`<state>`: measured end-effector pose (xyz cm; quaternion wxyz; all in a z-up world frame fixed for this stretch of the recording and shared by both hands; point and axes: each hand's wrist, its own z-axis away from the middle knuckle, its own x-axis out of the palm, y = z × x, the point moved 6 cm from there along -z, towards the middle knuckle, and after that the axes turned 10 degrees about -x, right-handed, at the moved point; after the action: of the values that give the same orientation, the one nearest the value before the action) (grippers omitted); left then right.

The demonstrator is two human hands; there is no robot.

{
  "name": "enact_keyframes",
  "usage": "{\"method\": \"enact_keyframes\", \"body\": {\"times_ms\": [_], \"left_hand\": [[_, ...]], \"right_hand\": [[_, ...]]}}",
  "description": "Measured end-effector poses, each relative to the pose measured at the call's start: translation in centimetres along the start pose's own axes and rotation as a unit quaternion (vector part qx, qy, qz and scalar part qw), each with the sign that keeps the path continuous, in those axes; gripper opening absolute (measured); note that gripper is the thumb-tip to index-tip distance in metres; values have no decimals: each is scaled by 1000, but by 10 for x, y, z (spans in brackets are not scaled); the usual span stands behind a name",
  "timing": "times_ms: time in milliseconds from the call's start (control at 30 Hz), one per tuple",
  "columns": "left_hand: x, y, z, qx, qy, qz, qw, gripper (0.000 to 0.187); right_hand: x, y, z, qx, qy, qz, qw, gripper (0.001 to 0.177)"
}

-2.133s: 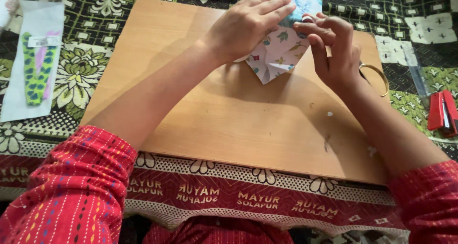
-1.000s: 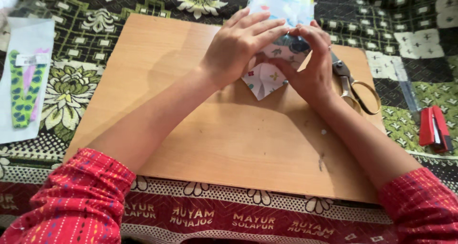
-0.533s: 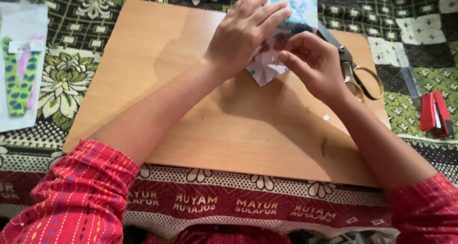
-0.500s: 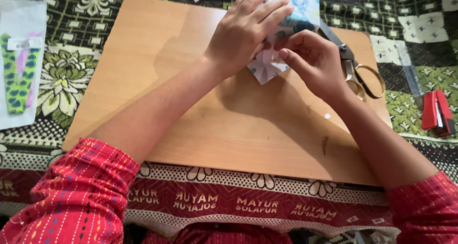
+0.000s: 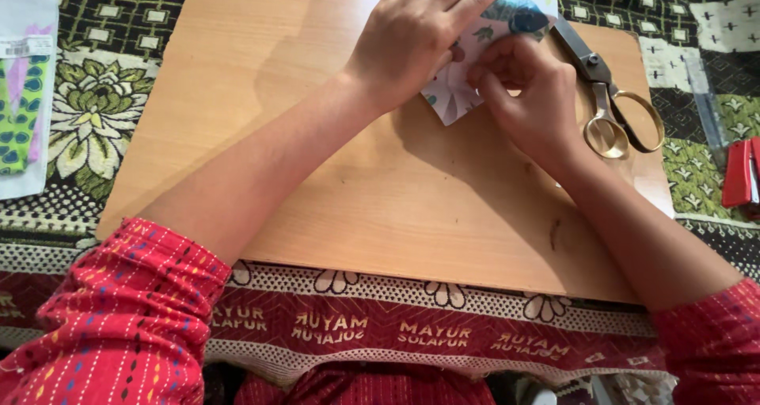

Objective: The person wraps a rectangular box with floral-patterned paper on a wooden board. They fold the paper edges, tear off pieces of clear tape, and use scissors to cut the tape before pressing it onto the package to secure the folds.

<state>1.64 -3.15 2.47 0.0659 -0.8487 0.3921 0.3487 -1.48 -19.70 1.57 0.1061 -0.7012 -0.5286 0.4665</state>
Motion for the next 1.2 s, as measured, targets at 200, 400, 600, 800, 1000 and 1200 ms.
{"method": "enact_keyframes", "body": {"times_ms": [200,400,600,800,1000,1200], "left_hand": [[-1,-1,-2,9,31,-9,999,64],[2,1,-4,-6,33,-29,999,54],[8,0,-1,-10,30,-36,999,56],[9,-1,-3,-11,24,-21,999,54],[4,0,-6,-10,7,-16,1000,57],[0,-1,-7,-7,-25,-5,1000,66]], "right_hand": [[2,15,4,50,16,-172,984,10],[-2,18,16,101,49,-125,986,7],[5,7,21,46,112,-225,967,6],[17,9,19,80,148,-201,965,8],[23,11,16,87,154,-220,959,9],[27,17,19,89,158,-230,956,14]]}}
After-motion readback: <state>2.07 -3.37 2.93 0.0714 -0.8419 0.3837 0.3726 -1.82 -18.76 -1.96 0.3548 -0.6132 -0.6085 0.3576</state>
